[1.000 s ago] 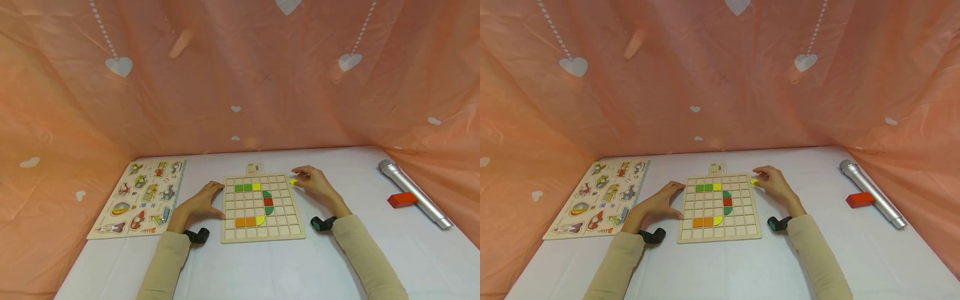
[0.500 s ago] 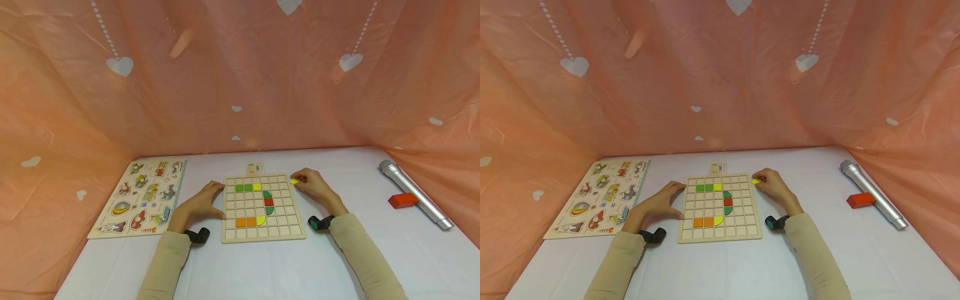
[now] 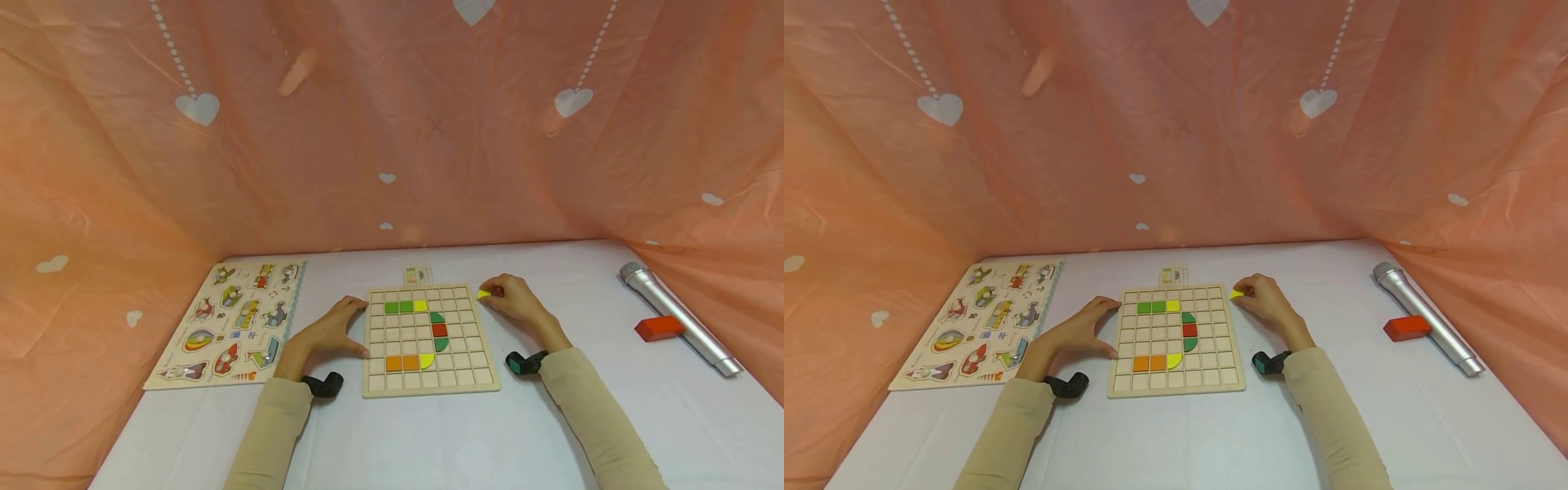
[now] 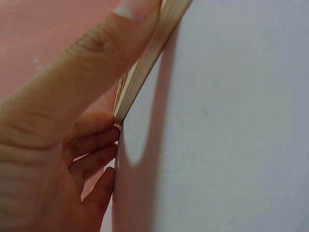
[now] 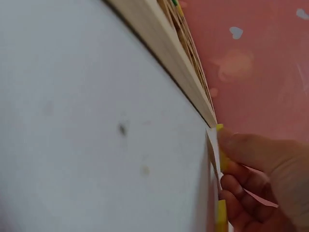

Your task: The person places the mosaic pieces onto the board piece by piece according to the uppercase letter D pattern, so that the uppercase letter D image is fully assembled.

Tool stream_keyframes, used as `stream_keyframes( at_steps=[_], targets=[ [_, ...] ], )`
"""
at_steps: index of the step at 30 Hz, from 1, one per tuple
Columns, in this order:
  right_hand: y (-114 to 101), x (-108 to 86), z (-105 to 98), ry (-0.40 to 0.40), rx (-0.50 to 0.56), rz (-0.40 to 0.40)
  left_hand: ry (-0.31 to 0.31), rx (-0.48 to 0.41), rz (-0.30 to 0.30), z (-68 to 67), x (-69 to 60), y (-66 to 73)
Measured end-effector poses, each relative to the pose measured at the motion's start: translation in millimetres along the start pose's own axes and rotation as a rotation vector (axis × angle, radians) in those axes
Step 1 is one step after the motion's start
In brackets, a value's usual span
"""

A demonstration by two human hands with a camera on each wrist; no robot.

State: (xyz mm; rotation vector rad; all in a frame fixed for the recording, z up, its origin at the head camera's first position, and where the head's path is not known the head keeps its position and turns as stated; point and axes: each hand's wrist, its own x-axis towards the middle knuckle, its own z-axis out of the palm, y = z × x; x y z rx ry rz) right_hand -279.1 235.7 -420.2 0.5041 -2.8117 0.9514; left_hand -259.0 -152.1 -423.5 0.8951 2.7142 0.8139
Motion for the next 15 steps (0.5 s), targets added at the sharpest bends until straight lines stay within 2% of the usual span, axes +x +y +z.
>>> stream_keyframes(
  at_steps=[5, 8, 15],
  targets=[
    [-18, 4.2, -3, 0.055, 0.046, 0.015, -0.001, 0.008, 0.002, 0.2, 0.4, -0.5],
    [-34, 7.5, 1, 0.075, 0.09, -0.018, 0.001, 0.008, 0.005, 0.3, 0.8, -1.1],
    [-73, 12.6, 27, 0.033, 0.17, -0.119, -0.003, 0.016, 0.0, 0.6, 0.4, -1.9]
  ],
)
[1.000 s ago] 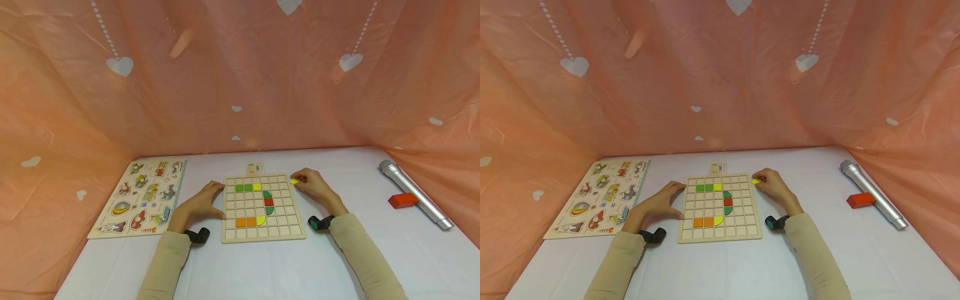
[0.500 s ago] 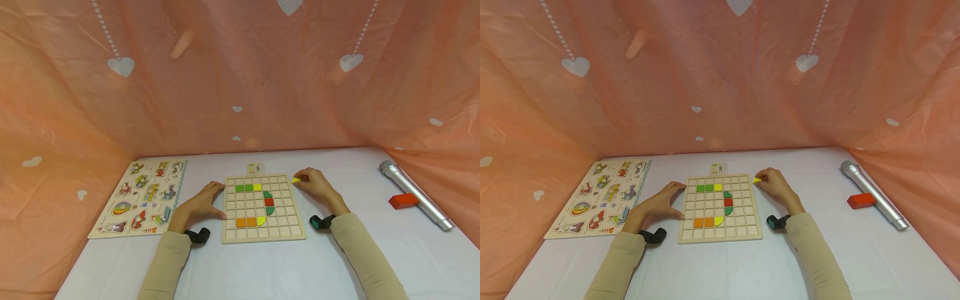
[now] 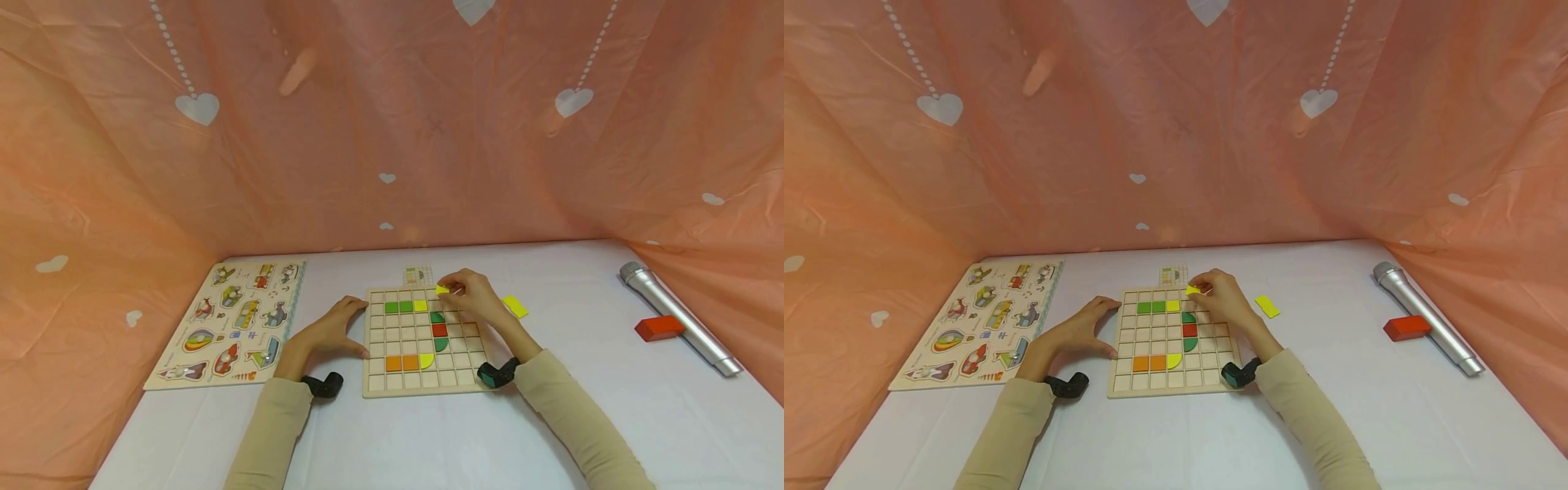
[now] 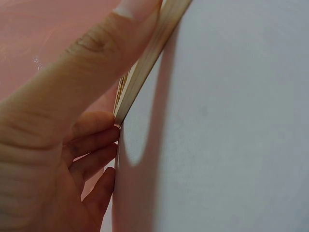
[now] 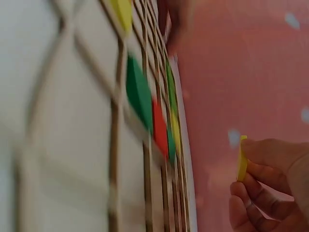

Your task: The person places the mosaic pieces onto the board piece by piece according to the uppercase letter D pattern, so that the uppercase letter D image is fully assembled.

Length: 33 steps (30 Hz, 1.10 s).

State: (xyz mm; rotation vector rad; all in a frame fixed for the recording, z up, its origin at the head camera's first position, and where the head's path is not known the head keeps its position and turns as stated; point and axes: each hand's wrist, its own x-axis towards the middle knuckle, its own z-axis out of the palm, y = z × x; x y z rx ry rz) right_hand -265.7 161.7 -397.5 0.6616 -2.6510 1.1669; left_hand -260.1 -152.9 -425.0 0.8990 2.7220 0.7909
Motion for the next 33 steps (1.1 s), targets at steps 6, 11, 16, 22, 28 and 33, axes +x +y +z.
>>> stream_keyframes(
  at_steps=[6, 11, 16, 22, 28, 33],
  targets=[
    [-28, 2.3, 29, -0.059, 0.042, -0.12, -0.002, 0.003, -0.007, -0.6, -0.6, 1.7],
    [-43, 0.8, 48, -0.105, 0.07, -0.17, -0.003, 0.003, -0.013, -0.5, -0.6, 2.8],
    [-46, -3.9, 61, -0.188, 0.066, -0.206, 0.001, -0.002, -0.011, -0.6, -0.4, 3.1],
    [-43, -10.1, 67, -0.305, 0.031, -0.236, -0.007, -0.003, -0.018, -0.7, 0.0, 2.0],
    [-43, -11.5, 68, -0.37, 0.019, -0.217, -0.003, -0.002, -0.012, -0.4, 0.0, 1.1],
    [-42, -11.9, 71, -0.366, 0.046, -0.191, 0.003, 0.001, -0.006, -0.6, -0.2, 1.5]
  ],
)
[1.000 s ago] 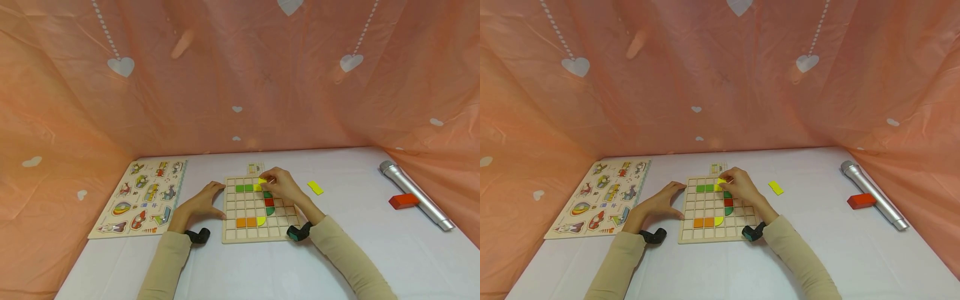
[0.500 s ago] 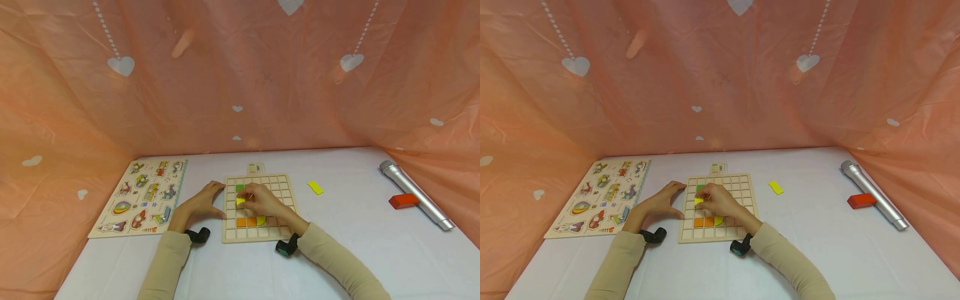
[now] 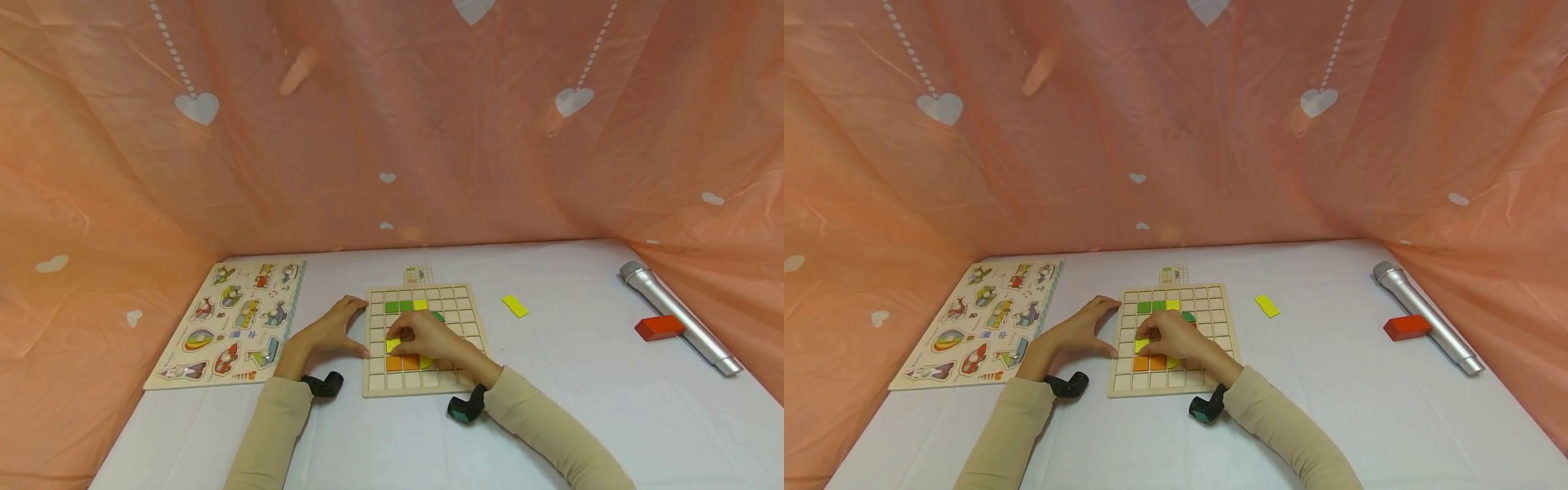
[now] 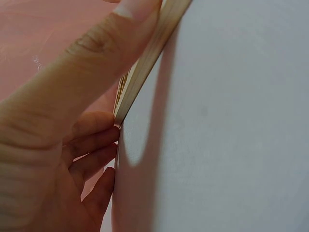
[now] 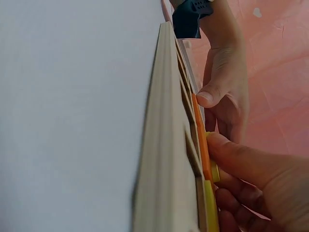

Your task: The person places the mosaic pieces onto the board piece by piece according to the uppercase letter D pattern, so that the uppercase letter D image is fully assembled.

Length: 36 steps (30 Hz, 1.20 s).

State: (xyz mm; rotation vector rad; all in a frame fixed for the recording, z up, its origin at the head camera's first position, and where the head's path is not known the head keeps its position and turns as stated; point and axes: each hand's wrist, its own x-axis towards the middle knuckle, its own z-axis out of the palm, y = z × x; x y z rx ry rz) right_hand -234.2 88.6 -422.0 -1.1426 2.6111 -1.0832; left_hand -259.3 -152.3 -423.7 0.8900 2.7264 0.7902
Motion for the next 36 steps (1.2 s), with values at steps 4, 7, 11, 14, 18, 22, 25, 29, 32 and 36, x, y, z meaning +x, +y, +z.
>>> stream_keyframes(
  at_steps=[4, 7, 11, 14, 18, 22, 25, 29, 32, 36],
  targets=[
    [2, 0.1, 3, 0.02, 0.031, 0.014, -0.003, 0.005, -0.002, 0.3, 0.2, 0.0],
    [2, 0.3, 4, 0.033, 0.037, 0.015, -0.003, -0.002, -0.002, 0.3, 0.5, 0.1],
    [3, 0.8, 2, 0.029, 0.043, 0.011, -0.002, -0.006, 0.005, 0.5, 0.4, 0.0],
    [7, 1.2, -3, 0.066, 0.04, -0.001, 0.001, -0.003, 0.008, 1.0, 0.6, -0.4],
    [15, -2.1, -22, 0.188, 0.021, -0.02, 0.003, 0.0, 0.004, 1.8, 1.5, -0.9],
    [27, -12.8, -47, 0.291, 0.018, 0.014, 0.002, -0.002, -0.002, 1.8, 1.6, -0.5],
    [39, -24.8, -66, 0.353, 0.032, 0.074, 0.004, -0.005, -0.003, 1.6, 1.4, -0.4],
    [55, -44.9, -89, 0.409, 0.034, 0.162, 0.002, 0.006, -0.002, 1.6, 1.1, -0.8],
    [65, -59.7, -102, 0.437, 0.02, 0.232, 0.001, 0.013, 0.001, 1.2, 0.7, -0.4],
    [79, -75.6, -113, 0.461, 0.0, 0.308, 0.002, 0.009, 0.007, 0.2, -0.2, 0.5]
  ],
)
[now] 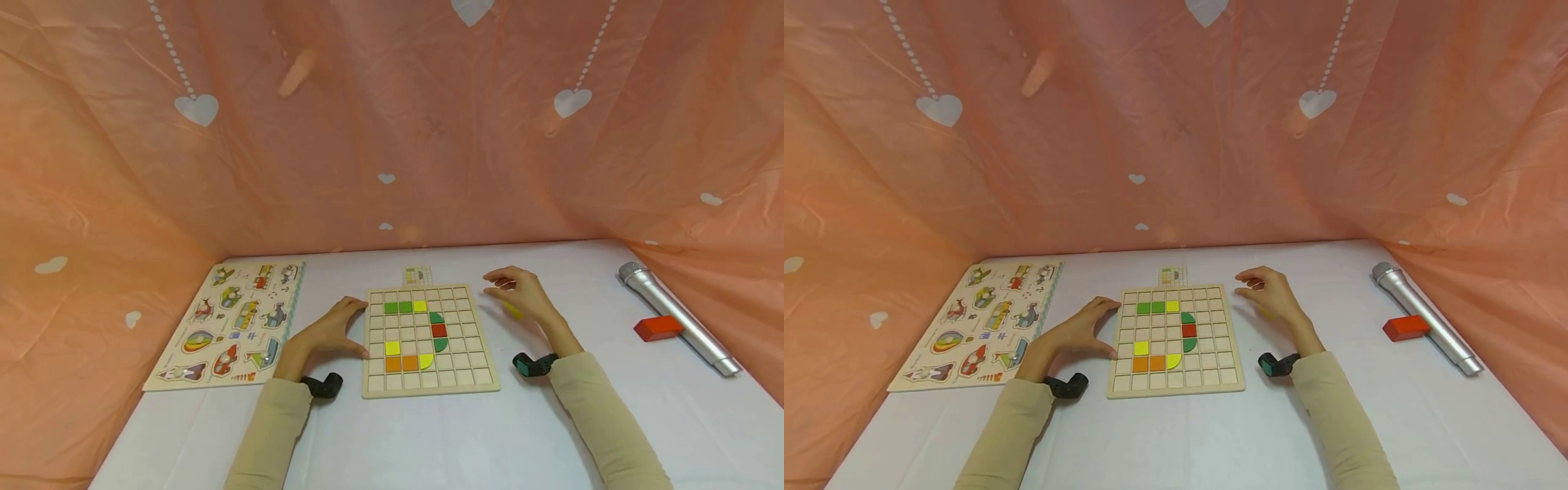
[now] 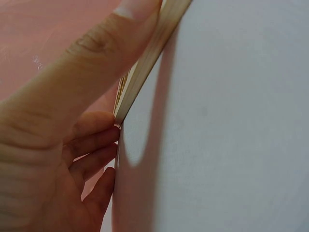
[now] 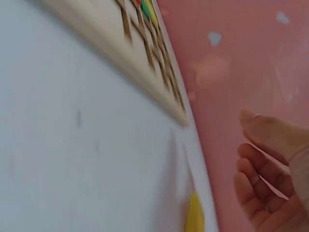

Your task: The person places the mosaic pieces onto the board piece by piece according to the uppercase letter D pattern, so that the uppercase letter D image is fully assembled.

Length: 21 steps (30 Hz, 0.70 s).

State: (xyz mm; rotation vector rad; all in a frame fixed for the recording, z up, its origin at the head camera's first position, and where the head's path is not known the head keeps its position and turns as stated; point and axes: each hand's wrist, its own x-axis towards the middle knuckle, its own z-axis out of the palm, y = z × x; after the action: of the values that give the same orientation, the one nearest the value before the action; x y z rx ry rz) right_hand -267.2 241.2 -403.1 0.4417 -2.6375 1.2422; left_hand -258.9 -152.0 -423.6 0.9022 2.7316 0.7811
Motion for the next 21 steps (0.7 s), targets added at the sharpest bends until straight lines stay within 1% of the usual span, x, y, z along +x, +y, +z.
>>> stream_keyframes(
  at_steps=[5, 7, 12, 15, 18, 21],
  targets=[
    [20, -4.6, -8, -0.005, -0.039, 0.096, -0.001, -0.003, 0.007, 0.0, -0.5, 0.0],
    [25, -5.7, -9, -0.014, -0.069, 0.121, -0.002, -0.002, 0.005, 0.6, -0.2, -0.3],
    [30, -8.5, -10, -0.035, -0.141, 0.18, -0.006, 0.005, -0.006, 1.7, 0.7, -0.9],
    [31, -9.5, -10, -0.039, -0.177, 0.229, -0.004, 0.005, -0.009, 1.2, 0.5, -0.2],
    [30, -9.3, -10, -0.039, -0.209, 0.246, 0.001, 0.001, -0.003, 0.1, -0.3, 1.0],
    [28, -8.7, -9, -0.032, -0.22, 0.234, 0.003, -0.005, 0.001, -0.2, -0.6, 1.0]
  ],
)
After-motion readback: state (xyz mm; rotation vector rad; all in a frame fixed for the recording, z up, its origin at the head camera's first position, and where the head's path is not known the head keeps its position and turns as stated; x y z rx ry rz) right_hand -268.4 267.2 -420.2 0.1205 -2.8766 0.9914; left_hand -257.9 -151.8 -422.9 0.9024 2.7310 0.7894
